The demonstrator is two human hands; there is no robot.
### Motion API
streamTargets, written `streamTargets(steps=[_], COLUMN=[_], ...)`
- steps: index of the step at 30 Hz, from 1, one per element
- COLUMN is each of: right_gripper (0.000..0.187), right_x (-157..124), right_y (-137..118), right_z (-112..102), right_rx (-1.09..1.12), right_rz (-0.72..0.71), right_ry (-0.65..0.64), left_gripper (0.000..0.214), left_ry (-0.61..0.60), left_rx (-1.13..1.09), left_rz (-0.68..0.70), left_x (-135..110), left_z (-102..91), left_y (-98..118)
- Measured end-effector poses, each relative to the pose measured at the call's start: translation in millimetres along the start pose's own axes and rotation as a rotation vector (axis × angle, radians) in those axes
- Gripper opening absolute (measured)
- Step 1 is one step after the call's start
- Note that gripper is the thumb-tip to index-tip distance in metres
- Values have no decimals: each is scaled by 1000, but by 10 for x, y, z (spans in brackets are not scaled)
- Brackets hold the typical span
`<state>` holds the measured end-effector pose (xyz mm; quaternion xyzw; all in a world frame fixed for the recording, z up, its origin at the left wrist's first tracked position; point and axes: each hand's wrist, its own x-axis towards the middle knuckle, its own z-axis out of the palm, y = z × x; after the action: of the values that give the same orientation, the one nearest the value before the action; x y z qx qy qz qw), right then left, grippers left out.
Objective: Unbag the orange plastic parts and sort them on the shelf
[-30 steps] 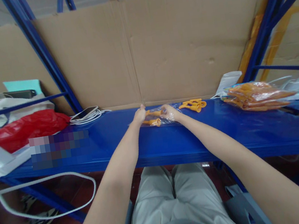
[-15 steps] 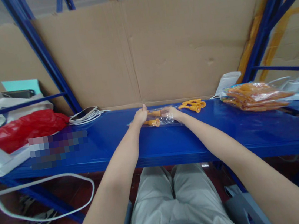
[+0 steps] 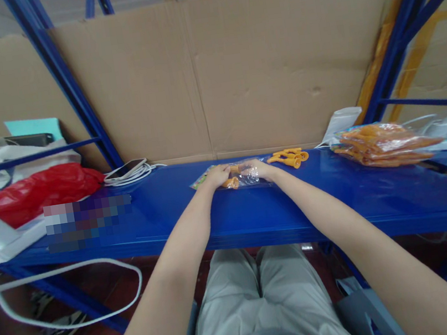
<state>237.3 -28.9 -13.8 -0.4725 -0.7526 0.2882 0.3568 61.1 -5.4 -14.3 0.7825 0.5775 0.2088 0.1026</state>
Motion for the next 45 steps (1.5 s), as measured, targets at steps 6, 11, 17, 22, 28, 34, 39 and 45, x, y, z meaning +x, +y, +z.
streamTargets(steps=[6,11,17,22,28,34,39,45], right_gripper=[25,28,23,25,32,56,49,50], right_x=[-58,-83,-187,-153,-151,-159,-136,-115], right_y=[-80,106,375,409,292,260,299,363], right_z=[-345,-755,-907,-852,-769,-739,-725,-682], right_rx=[-49,-281,-785,-747,-392,-489,-583,-744], right_rz=[180,284,343,275,370,296,126,48], right_ry=[50,399,265,152,91,-62,-104,-48], left_gripper=[45,44,41,39,38,38,37,35], left_ry=[6,2,-1,-16,11,58,94,69], left_rx=[-33,-54,-76,-75,-147,-119,-150,-241], left_rz=[24,31,-27,-92,-199,-318,-346,-377], left_x=[26,32,101,135,68,-72,-104,-35], left_z=[12,-35,-63,-114,-250,-478,-548,-523], left_y=[-52,-99,-118,-182,-355,-646,-824,-909])
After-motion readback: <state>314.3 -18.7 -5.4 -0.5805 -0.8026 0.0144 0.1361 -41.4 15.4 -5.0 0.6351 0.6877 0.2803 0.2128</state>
